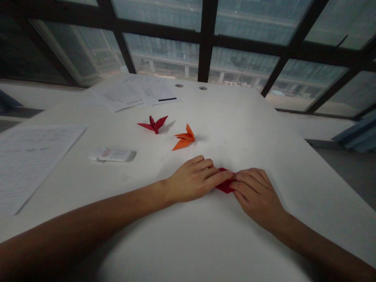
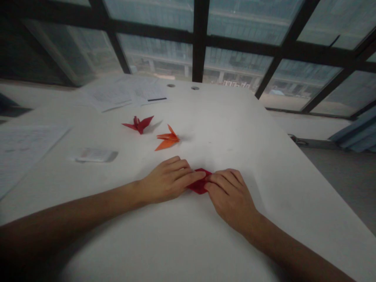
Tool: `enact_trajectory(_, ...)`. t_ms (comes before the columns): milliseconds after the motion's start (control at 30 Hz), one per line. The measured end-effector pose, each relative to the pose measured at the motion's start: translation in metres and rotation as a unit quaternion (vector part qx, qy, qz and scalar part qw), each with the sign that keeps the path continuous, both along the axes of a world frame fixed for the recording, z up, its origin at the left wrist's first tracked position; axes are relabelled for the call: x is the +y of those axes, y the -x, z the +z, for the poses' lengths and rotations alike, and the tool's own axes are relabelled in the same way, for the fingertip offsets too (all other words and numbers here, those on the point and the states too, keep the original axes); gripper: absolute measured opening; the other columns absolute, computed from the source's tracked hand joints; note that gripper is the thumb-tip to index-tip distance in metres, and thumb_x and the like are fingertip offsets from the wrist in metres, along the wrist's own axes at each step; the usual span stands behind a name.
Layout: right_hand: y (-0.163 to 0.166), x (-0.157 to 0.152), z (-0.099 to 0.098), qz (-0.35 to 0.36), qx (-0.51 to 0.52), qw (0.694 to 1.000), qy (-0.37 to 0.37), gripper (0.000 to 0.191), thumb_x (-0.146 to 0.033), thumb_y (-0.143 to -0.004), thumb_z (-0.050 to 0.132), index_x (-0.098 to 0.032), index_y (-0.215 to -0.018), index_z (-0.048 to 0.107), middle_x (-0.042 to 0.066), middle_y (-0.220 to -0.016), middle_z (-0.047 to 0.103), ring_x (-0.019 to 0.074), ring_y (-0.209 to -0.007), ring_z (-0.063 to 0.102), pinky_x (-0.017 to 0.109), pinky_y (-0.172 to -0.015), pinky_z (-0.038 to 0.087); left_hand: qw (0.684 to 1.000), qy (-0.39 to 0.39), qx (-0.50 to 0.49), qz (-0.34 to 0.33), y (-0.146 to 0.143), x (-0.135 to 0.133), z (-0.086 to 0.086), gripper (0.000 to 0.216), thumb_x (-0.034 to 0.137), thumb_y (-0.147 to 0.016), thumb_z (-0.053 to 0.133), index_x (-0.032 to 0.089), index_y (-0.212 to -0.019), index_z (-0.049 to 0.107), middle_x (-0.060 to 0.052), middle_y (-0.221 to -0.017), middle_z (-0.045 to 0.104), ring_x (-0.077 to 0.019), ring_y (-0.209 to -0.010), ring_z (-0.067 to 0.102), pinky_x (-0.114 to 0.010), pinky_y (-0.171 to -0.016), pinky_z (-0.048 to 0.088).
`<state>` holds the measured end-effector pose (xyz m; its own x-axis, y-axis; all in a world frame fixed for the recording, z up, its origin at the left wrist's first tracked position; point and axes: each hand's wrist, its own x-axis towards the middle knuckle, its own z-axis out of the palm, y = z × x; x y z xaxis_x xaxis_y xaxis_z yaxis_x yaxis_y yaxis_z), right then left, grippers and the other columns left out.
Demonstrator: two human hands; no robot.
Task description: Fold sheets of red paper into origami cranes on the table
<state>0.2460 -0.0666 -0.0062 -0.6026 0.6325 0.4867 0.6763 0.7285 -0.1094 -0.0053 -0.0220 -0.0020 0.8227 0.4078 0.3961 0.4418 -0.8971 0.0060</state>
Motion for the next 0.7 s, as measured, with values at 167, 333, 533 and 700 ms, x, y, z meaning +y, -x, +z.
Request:
enact_trajectory(167,0.001,0.002,-0.004,0.04,-0.074,0.996,0.017,0.023,-0.01,-0.098,0.053,-0.022,-0.101,0.073,0.006,-0.104,0.078,0.0239,-0.098,0.068,0.044,-0.096,0.051,0.995,0.059,0.069,-0.036,0.001,0.003,0.015,0.016,0.021,-0.093,0.058,0.02,-0.108,0.065,-0.006,-0.102,0.073,-0.0235,-0.097,0.061,-0.039,-0.083,0.043)
enact_trajectory(333,0.003,0.0,-0.001,0.047,-0.109,0.993,0.011,0.017,-0.019,-0.098,0.058,-0.022,-0.105,0.073,0.007,-0.115,0.077,0.0248,-0.102,0.068,0.047,-0.105,0.048,0.992,0.099,0.075,-0.033,0.001,-0.003,0.028,0.029,0.04,-0.083,0.069,0.019,-0.104,0.067,-0.007,-0.106,0.07,-0.0281,-0.102,0.059,-0.044,-0.092,0.042)
enact_trajectory(533,0.006,-0.003,-0.003,0.015,-0.063,0.997,0.044,0.017,-0.019,-0.102,0.055,-0.022,-0.097,0.071,0.006,-0.109,0.077,0.0226,-0.101,0.068,0.048,-0.106,0.044,0.995,0.076,0.07,-0.004,-0.009,-0.012,0.015,0.023,0.034,-0.104,0.051,0.02,-0.095,0.067,-0.005,-0.101,0.07,-0.0232,-0.096,0.06,-0.04,-0.083,0.041)
enact_trajectory(700,0.012,0.004,-0.008,-0.062,0.027,0.987,0.146,0.005,-0.019,-0.097,0.061,-0.022,-0.097,0.065,0.004,-0.099,0.074,0.0247,-0.096,0.065,0.045,-0.089,0.047,0.974,0.214,-0.008,0.079,-0.012,-0.01,0.004,0.014,0.023,-0.101,0.055,0.02,-0.114,0.059,-0.004,-0.098,0.069,-0.0208,-0.09,0.062,-0.035,-0.081,0.047)
